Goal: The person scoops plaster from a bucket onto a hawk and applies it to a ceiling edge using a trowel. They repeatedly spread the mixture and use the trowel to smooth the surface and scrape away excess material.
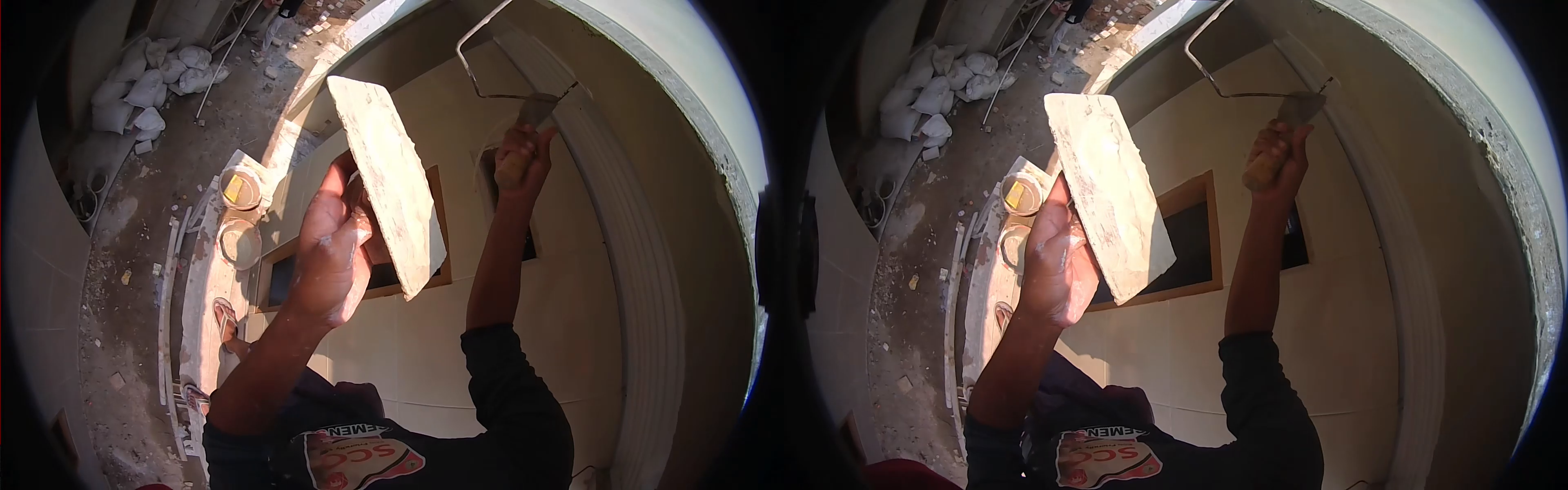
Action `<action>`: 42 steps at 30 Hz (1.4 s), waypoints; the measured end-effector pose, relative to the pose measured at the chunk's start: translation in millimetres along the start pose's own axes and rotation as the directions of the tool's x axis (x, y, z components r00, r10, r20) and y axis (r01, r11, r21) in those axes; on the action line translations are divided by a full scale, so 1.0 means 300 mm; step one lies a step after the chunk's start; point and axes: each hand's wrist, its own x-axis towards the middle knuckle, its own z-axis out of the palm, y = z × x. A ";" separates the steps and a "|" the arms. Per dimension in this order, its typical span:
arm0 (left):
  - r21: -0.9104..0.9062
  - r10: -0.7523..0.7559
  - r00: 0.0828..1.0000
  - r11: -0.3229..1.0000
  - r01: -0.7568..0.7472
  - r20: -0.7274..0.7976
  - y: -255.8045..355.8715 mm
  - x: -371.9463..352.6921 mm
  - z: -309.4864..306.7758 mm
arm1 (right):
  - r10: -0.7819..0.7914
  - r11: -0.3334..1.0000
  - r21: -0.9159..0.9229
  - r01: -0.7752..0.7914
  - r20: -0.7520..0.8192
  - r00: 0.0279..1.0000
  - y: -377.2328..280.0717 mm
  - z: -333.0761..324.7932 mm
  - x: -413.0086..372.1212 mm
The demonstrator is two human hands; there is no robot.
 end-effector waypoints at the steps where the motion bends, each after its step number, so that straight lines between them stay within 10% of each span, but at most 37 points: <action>1: 0.035 0.001 1.000 0.999 -0.001 0.003 -0.006 -0.006 -0.008 | 0.007 0.998 0.058 -0.013 0.105 0.994 0.006 0.034 0.025; 6: 0.079 -0.007 0.999 0.997 0.011 -0.049 -0.010 -0.032 -0.003 | -0.097 0.991 0.112 0.071 0.249 0.964 0.000 0.046 0.154; 11: 0.095 0.001 0.999 0.995 0.003 -0.034 0.016 -0.029 0.015 | 0.137 0.878 0.451 -0.157 0.076 0.988 -0.055 0.079 0.235; 27: -0.088 0.089 0.969 0.994 -0.071 0.229 -0.033 0.269 0.211 | 0.145 0.884 0.417 -0.212 0.187 0.972 -0.227 0.137 0.345; 30: -0.115 0.209 0.938 0.976 -0.184 0.277 -0.063 0.368 0.230 | -0.035 0.967 0.254 -0.004 0.151 0.988 -0.216 0.120 0.335; 42: -0.006 0.074 0.955 0.997 -0.076 0.286 -0.117 0.577 0.229 | -0.022 0.973 0.231 -0.032 0.225 0.974 -0.216 0.053 0.374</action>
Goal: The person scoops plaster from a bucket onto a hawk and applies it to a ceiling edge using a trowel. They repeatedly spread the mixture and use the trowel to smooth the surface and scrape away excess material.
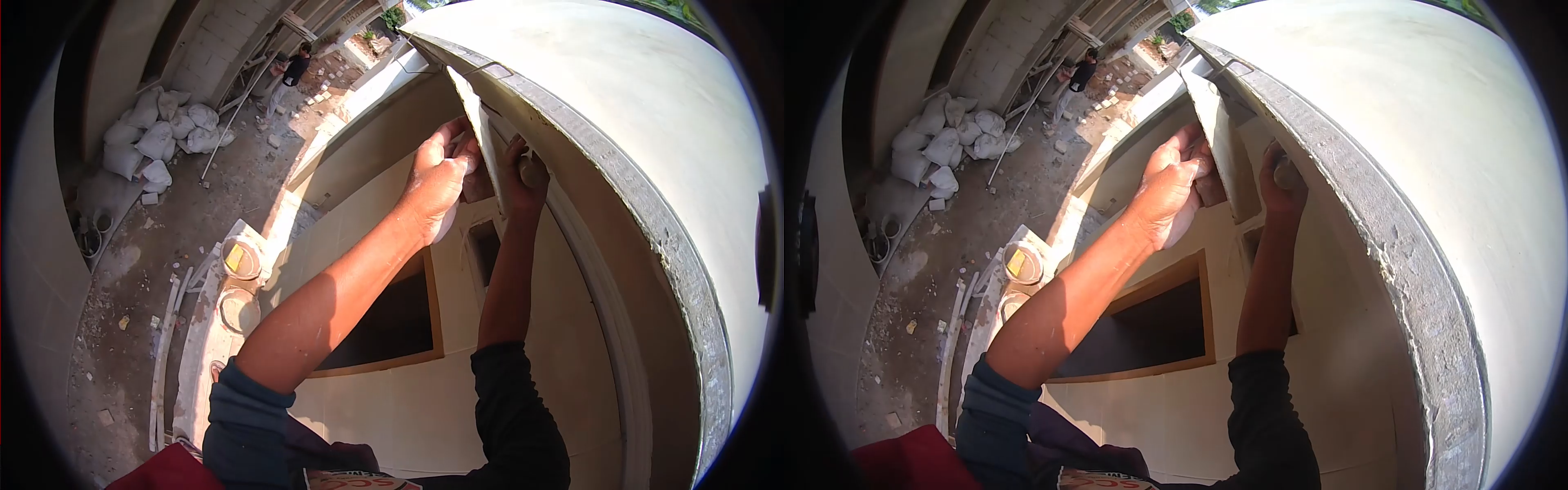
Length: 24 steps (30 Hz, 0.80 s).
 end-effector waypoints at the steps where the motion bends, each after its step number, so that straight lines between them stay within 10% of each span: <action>1: 0.003 0.001 1.000 1.000 -0.001 0.000 -0.007 0.017 -0.008 | 0.001 1.000 0.003 -0.001 0.002 1.000 0.001 0.001 0.001; 10: -0.019 0.049 0.997 0.999 -0.050 -0.060 -0.036 0.052 0.071 | 0.125 0.977 -0.201 -0.076 0.246 0.961 -0.057 -0.062 0.046; 13: -0.014 0.024 0.999 1.000 -0.024 -0.042 -0.052 0.065 0.083 | -0.050 0.641 -0.714 0.284 0.330 0.943 0.023 0.011 -0.002; 16: 0.053 0.015 1.000 0.998 -0.015 -0.014 -0.057 0.063 0.098 | 0.217 0.610 -0.781 0.131 0.324 0.921 0.117 0.158 -0.028; 19: 0.081 0.038 0.999 0.996 -0.036 -0.020 -0.069 0.058 0.105 | 0.632 0.692 -0.634 -0.344 0.302 0.714 0.188 0.284 -0.059; 24: 0.066 0.057 0.998 0.996 -0.058 0.005 -0.051 0.007 0.137 | 0.579 0.754 -0.570 -0.327 0.339 0.742 0.190 0.278 -0.055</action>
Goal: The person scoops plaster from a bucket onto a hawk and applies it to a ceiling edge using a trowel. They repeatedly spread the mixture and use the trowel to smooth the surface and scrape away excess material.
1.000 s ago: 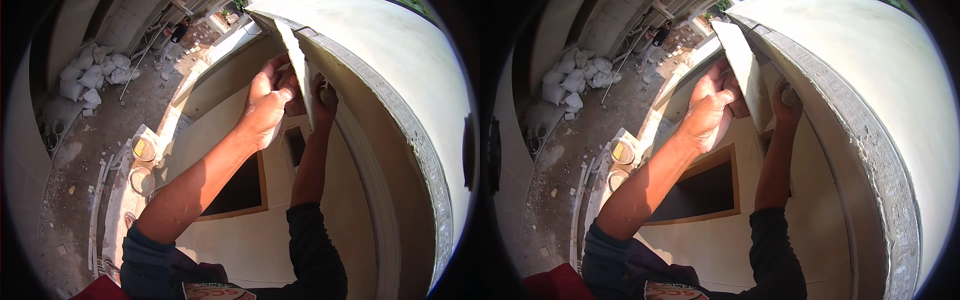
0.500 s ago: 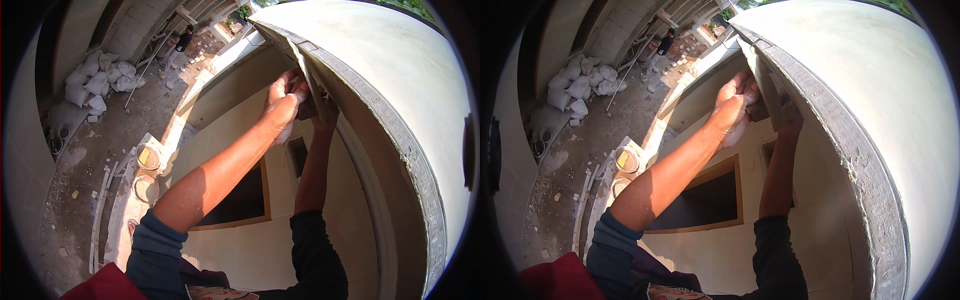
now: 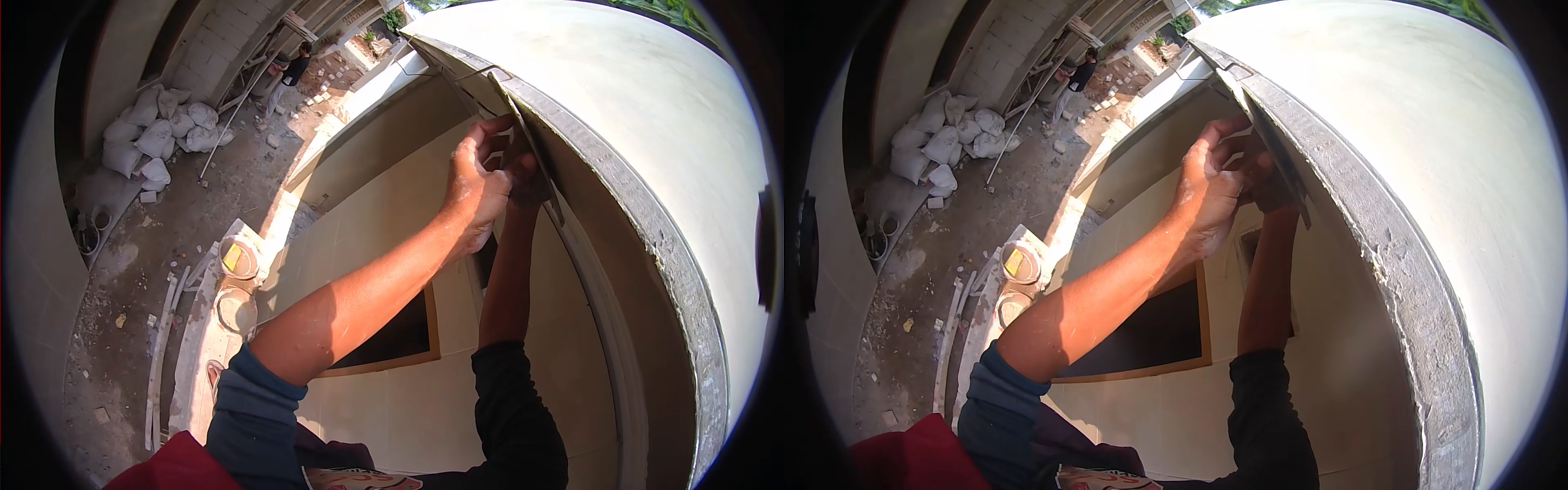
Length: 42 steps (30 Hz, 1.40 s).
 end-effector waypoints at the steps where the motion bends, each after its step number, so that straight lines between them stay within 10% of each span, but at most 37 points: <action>1: 0.004 0.036 0.999 0.999 -0.036 0.008 0.000 -0.008 0.006 | -0.016 1.000 0.011 0.016 -0.013 1.000 0.001 -0.009 -0.005; 17: -0.045 0.222 0.975 0.974 -0.221 0.029 0.126 -0.259 0.181 | -0.226 0.937 0.185 0.297 -0.327 0.918 0.005 -0.194 -0.115; 26: -0.136 0.187 0.940 0.963 -0.232 -0.285 0.289 -0.558 -0.120 | -0.189 0.912 0.104 0.398 -0.753 0.630 0.143 -0.220 -0.273; 31: 0.097 0.233 0.834 0.972 -0.214 -0.500 0.452 -0.871 -0.441 | 0.035 0.998 0.060 0.029 -0.839 0.543 0.449 -0.046 -0.510; 36: 0.201 0.278 0.681 0.961 -0.192 -0.678 0.644 -1.262 -0.638 | 0.035 0.950 -0.020 -0.311 -0.985 0.168 0.605 0.313 -0.654; 40: 0.205 0.350 0.759 0.937 -0.284 -0.549 0.789 -1.591 -0.841 | -0.170 0.846 -0.199 -0.494 -0.980 0.103 0.564 0.490 -0.737; 42: 0.151 0.324 0.798 0.946 -0.288 -0.508 0.829 -1.603 -0.796 | -0.515 0.486 -0.559 -0.671 -0.804 0.296 0.532 0.537 -0.769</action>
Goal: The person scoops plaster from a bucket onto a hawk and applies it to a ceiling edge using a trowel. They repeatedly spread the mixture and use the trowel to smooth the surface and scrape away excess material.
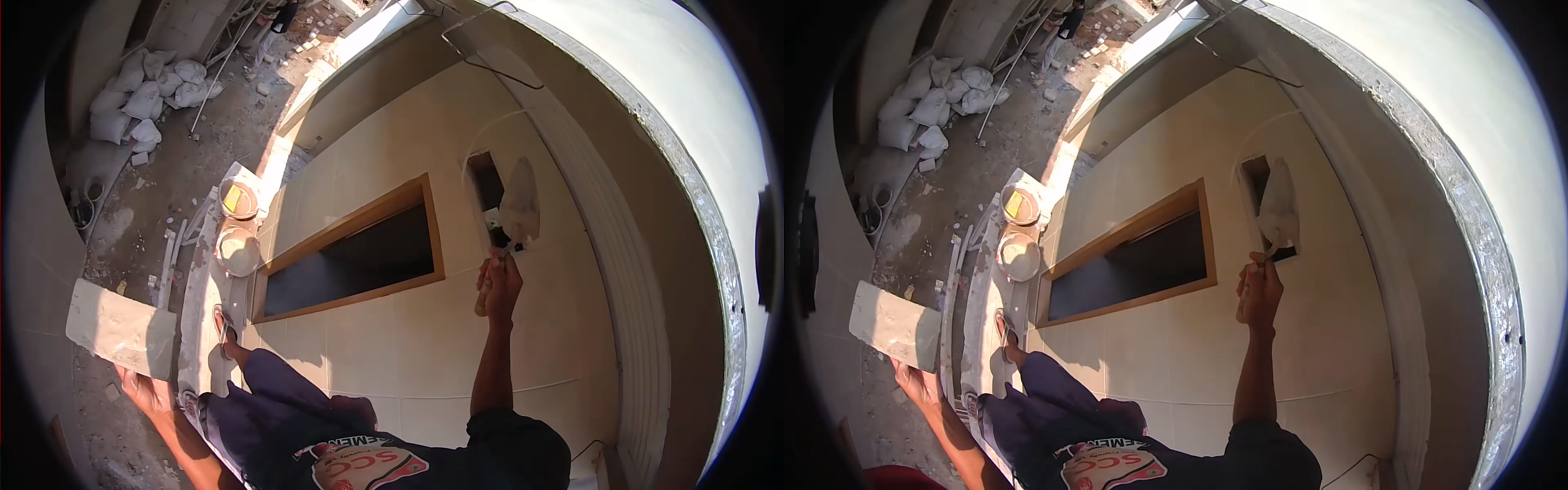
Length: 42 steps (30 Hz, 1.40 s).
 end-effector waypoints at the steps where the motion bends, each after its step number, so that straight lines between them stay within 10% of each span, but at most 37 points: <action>1: -0.044 -0.018 0.998 0.999 0.021 0.058 0.018 -0.008 0.010 | 0.001 1.000 0.001 -0.001 -0.001 1.000 -0.024 -0.018 -0.001; 3: 0.013 0.010 1.000 1.000 -0.010 0.003 0.052 -0.031 -0.096 | -0.326 0.901 -0.291 0.322 0.036 0.945 -0.090 -0.041 0.006; 7: 0.108 0.080 0.974 0.992 -0.058 -0.214 0.071 -0.041 -0.159 | -0.430 0.759 -0.513 0.401 0.068 0.900 -0.246 0.011 0.109; 18: 0.149 0.077 0.975 0.988 -0.046 -0.210 0.099 -0.084 -0.164 | -0.675 0.373 -0.806 0.459 0.103 0.731 -0.277 0.157 0.578; 27: 0.152 0.146 0.945 0.983 -0.105 -0.292 0.137 -0.137 -0.226 | -0.785 0.482 -0.636 0.603 -0.007 0.620 -0.303 0.109 0.415; 33: 0.168 0.142 0.951 0.981 -0.097 -0.276 0.143 -0.139 -0.194 | -0.687 0.673 -0.503 0.542 -0.156 0.709 -0.331 0.037 0.183; 42: 0.132 0.102 0.974 0.988 -0.076 -0.204 0.158 -0.153 -0.163 | -0.692 0.583 -0.599 0.549 -0.012 0.722 -0.271 0.168 0.362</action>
